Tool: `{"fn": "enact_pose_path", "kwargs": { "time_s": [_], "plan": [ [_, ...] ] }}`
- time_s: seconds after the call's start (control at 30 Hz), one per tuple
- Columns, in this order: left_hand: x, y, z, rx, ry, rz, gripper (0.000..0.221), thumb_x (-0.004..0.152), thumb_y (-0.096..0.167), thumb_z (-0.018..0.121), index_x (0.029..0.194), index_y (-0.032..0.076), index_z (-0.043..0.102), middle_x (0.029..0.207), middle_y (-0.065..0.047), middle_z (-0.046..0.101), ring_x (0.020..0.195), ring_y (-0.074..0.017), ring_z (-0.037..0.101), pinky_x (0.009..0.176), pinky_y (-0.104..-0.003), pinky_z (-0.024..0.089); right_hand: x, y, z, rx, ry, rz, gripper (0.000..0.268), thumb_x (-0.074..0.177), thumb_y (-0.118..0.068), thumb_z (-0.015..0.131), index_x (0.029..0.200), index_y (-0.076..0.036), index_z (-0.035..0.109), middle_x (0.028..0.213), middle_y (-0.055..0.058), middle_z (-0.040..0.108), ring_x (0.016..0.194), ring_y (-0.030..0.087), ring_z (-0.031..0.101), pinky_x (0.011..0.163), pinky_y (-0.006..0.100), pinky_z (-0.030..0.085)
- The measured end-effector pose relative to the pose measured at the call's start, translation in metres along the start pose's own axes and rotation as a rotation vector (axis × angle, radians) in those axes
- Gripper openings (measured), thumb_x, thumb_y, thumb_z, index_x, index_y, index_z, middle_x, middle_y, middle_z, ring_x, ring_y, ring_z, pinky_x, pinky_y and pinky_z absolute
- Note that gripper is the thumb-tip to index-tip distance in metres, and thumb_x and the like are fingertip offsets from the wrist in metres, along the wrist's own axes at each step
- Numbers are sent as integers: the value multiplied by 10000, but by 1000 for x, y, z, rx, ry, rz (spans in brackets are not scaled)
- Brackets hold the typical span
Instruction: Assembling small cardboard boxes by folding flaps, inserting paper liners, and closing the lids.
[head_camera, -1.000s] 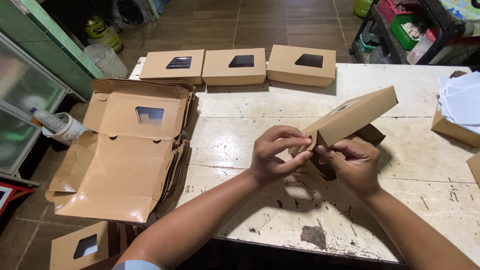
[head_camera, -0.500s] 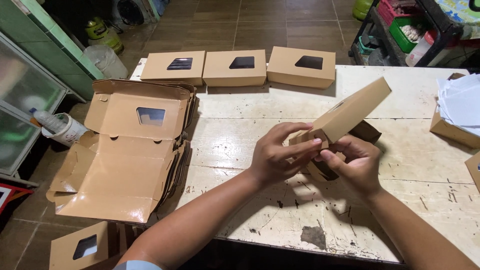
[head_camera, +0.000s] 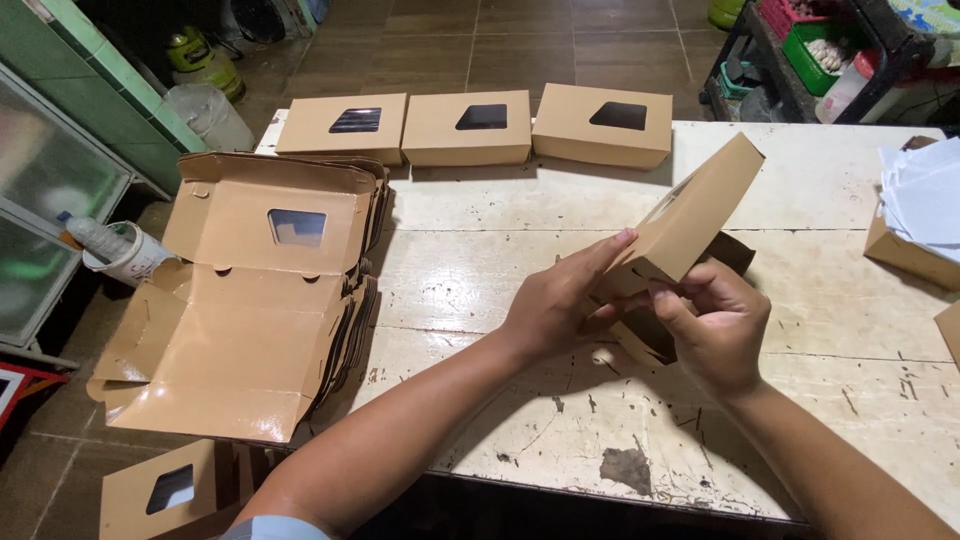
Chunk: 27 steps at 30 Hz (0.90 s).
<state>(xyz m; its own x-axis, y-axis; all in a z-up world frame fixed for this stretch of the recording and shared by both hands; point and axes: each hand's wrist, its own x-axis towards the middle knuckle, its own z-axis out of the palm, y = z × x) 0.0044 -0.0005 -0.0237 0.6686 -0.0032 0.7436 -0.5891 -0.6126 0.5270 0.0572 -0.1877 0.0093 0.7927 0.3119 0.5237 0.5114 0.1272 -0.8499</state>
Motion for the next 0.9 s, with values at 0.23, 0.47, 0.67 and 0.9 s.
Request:
{"fn": "enact_pose_path", "kwargs": {
  "time_s": [0.23, 0.47, 0.67, 0.9],
  "plan": [
    [2, -1, -4, 3, 6, 19, 865, 874, 111, 801, 1607, 167, 345, 1431, -145, 627, 1205, -378, 681, 908, -490, 621, 4, -22, 14, 35, 30, 88, 139, 917, 14, 760, 978, 82, 654, 783, 173, 695, 806, 168, 691, 767, 378, 611],
    [13, 17, -27, -85, 95, -378, 869, 954, 151, 603, 1649, 114, 82, 1146, -368, 686, 966, -528, 714, 760, -592, 630, 16, -33, 11, -664, -527, 11, 700, 728, -398, 840, 1299, -35, 656, 1085, 215, 753, 978, 391, 737, 833, 509, 576],
    [14, -5, -24, -172, 196, -460, 940, 997, 300, 630, 1648, 66, -7, 1128, -310, 703, 955, -441, 739, 713, -479, 640, 9, -11, 10, -934, -718, 41, 450, 844, -423, 721, 1229, -190, 731, 1030, 73, 807, 985, 274, 761, 814, 401, 586],
    [19, 9, -30, -123, 113, -487, 915, 1003, 286, 524, 1638, 93, -107, 1333, -310, 612, 1099, -458, 692, 802, -529, 628, 9, -16, 12, -942, -702, 65, 355, 931, -374, 633, 1261, -282, 726, 938, 64, 821, 895, 275, 773, 756, 383, 578]
  ]
}}
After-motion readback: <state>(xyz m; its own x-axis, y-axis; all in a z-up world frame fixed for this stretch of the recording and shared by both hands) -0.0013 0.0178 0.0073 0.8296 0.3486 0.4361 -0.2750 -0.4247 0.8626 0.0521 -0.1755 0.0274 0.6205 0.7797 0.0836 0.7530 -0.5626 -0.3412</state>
